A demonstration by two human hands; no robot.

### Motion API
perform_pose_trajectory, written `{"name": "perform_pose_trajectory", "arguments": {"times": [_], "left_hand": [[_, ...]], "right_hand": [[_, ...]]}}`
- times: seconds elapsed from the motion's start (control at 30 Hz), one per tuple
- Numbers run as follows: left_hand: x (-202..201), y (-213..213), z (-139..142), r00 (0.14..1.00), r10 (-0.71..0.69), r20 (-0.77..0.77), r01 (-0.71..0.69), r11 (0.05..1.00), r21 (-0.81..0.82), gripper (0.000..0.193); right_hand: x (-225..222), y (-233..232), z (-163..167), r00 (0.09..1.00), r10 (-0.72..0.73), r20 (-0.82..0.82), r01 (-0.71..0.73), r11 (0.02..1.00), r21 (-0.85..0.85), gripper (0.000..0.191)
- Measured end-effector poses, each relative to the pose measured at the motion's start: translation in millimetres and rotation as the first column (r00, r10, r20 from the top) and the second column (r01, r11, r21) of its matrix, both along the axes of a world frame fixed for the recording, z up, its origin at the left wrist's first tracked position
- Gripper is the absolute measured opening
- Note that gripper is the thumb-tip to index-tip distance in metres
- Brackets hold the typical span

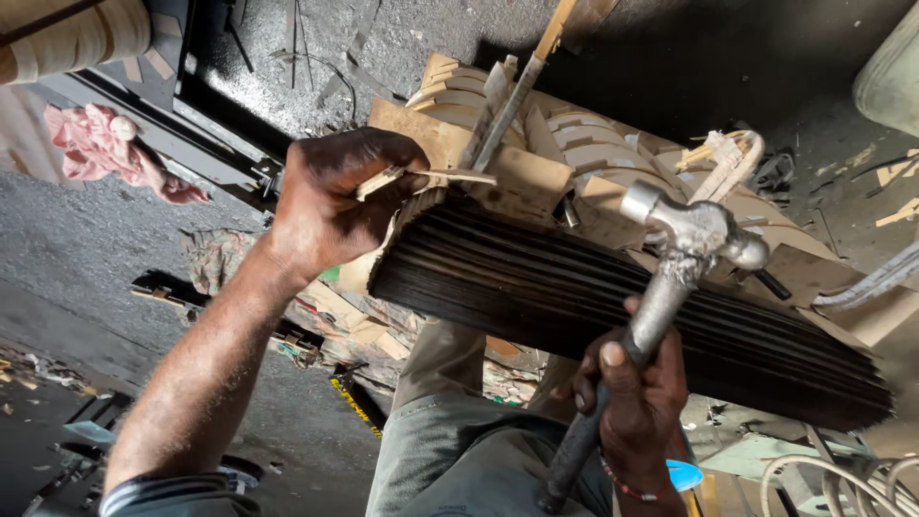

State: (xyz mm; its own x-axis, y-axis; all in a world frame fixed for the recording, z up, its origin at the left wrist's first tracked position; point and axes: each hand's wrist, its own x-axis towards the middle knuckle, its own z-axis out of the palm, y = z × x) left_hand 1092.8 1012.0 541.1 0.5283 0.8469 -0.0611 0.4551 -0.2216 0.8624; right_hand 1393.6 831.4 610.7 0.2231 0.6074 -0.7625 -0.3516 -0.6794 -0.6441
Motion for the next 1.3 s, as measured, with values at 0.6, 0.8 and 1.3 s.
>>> {"name": "perform_pose_trajectory", "arguments": {"times": [0.6,0.8,1.3], "left_hand": [[-14.3,10.9,-36.8,0.936,-0.350,-0.022,0.346,0.932,-0.110,0.041],[-15.4,11.1,-55.3,0.914,-0.402,-0.062,0.397,0.915,-0.074,0.051],[-19.4,0.0,-67.6,0.944,-0.329,-0.019,0.328,0.945,-0.007,0.031]], "right_hand": [[-1.3,-34.2,3.0,0.997,0.082,-0.014,-0.083,0.984,-0.157,0.067],[-18.7,-13.0,1.3,0.946,0.323,-0.016,-0.322,0.935,-0.150,0.056],[-75.6,43.2,21.7,0.620,0.647,0.444,-0.706,0.707,-0.043,0.057]]}}
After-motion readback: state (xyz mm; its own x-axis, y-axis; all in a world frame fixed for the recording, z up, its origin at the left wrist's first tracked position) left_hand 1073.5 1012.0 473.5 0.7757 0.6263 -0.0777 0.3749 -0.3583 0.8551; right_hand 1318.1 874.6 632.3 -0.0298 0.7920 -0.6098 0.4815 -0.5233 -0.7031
